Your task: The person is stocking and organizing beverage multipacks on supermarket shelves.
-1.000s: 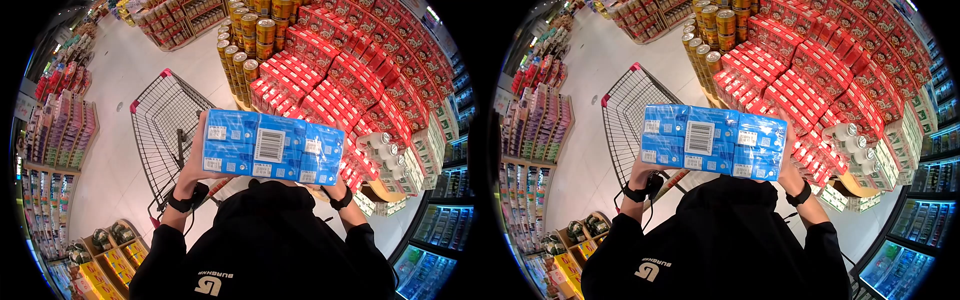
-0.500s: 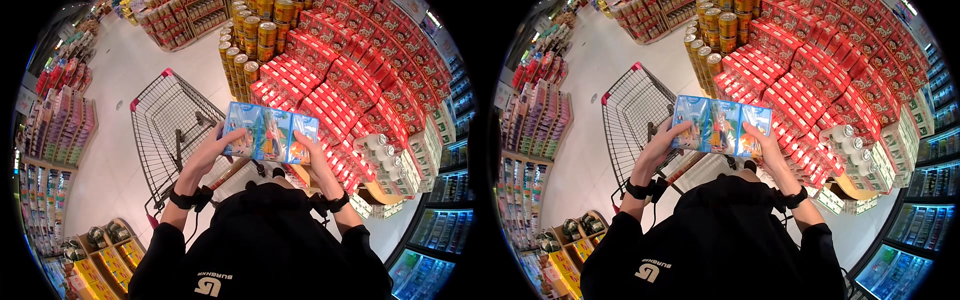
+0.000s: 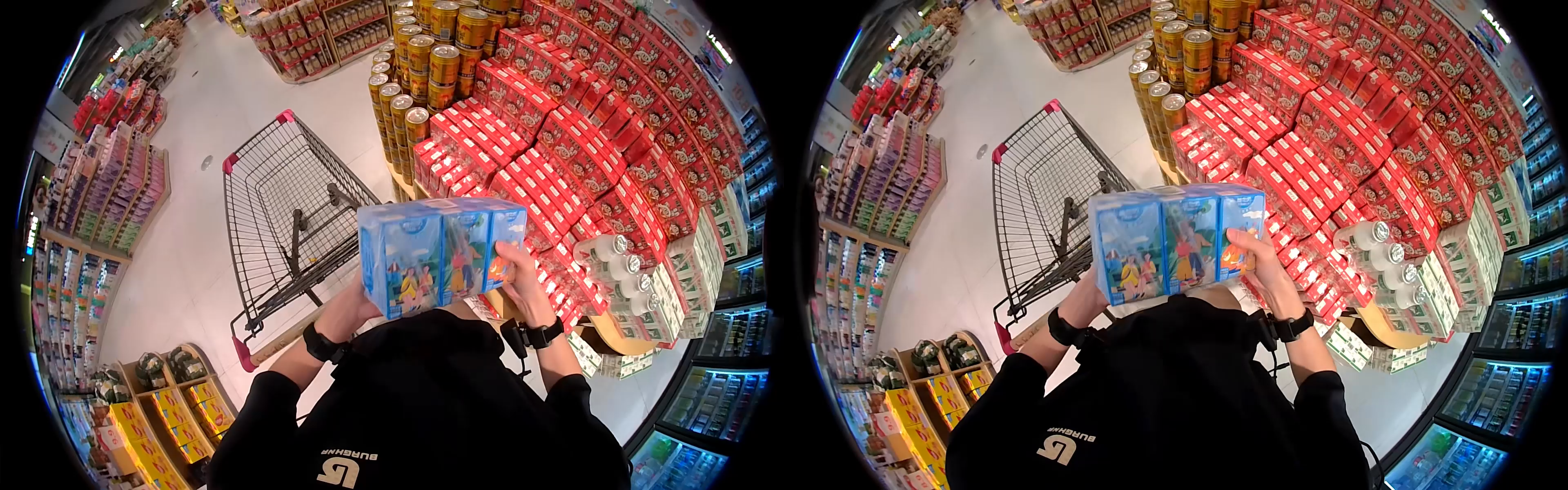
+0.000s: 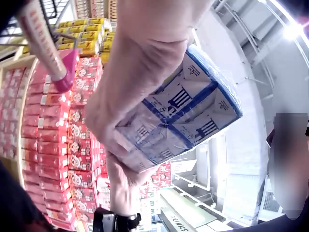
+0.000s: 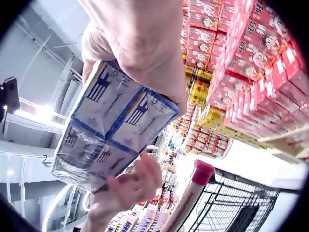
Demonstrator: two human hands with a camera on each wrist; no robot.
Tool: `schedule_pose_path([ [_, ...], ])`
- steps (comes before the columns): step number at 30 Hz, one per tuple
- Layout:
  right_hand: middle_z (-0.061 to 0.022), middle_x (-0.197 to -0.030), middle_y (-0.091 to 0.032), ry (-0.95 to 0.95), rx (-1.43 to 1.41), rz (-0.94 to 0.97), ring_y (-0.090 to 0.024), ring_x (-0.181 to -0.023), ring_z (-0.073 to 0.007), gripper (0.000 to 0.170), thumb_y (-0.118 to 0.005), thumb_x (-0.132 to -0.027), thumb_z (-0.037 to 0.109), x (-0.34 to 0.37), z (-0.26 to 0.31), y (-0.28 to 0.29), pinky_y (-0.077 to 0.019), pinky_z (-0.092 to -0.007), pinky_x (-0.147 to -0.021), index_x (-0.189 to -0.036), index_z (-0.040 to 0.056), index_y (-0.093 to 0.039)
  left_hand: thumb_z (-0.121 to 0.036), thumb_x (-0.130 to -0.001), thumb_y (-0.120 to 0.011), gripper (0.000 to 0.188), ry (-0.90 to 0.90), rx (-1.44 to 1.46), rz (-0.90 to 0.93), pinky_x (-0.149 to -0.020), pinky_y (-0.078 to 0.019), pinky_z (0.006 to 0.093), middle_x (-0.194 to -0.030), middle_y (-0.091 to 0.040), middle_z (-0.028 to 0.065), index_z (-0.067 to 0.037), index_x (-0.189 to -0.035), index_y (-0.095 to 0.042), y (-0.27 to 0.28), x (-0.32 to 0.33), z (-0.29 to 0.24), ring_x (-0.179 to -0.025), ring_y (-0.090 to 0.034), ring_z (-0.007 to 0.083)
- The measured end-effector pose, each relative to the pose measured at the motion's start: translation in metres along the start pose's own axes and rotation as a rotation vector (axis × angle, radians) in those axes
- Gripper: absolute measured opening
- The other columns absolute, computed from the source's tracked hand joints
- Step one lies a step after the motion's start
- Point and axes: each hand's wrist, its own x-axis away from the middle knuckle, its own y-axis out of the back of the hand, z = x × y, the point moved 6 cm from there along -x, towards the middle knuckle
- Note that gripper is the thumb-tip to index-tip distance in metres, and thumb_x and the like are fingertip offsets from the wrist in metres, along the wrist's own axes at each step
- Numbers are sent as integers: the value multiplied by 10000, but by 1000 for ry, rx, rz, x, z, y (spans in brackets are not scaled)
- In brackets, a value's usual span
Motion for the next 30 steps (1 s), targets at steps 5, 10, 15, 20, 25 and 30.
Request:
schedule_pose_path([
  [5,-116,-1333,-561,266,322,240,-535,-1248,-235,924,-834,-690,134,9,63,-38,-398,-383,-1096,-1485,41,-373,-500,-1014,-435,600,70,-19,-54,-997,-508,472,-1358,-572,162,-35,-1386,-508,-4,-25,46,-1188,-596,297],
  [10,-104,-1338,-594,387,800,403,-558,-1245,-239,1014,-912,-571,198,31,110,-59,-397,-377,-1099,-1463,57,-451,-479,-1017,-434,587,115,-20,-143,-963,-533,470,-1354,-574,175,-29,-1388,-505,-2,-51,93,-1184,-604,301],
  [15,-120,-1363,-591,388,858,27,-581,-1230,-231,823,-886,-685,203,67,105,-19,-482,-372,-1017,-1409,49,-526,-457,-1020,-433,574,-40,-137,-307,-930,-558,467,-1350,-576,187,-24,-1390,-502,-1,-56,109,-1180,-613,306],
  [20,-177,-1295,-614,116,553,34,-629,-1171,-234,616,-625,-983,327,108,55,2,-554,-359,-895,-1457,-9,-419,-329,-887,-708,646,-408,-549,-486,-940,-562,433,-1316,-597,174,-13,-1395,-464,20,-38,104,-1160,-630,279],
  [25,-163,-1343,-515,122,648,2,-515,-1245,-245,757,-669,-950,368,123,49,14,-410,-371,-1064,-1469,-35,-292,-138,-750,-849,767,-533,-948,-783,-920,-562,371,-1220,-627,114,-32,-1391,-440,2,-52,133,-1083,-648,218],
  [30,-145,-1389,-478,-67,236,-4,-504,-1262,-209,741,-665,-945,301,129,18,39,-418,-358,-1065,-1489,-7,-266,-133,-786,-822,841,-619,-1049,-900,-830,-568,319,-1211,-611,110,-54,-1489,-366,-30,-69,173,-1040,-646,187],
])
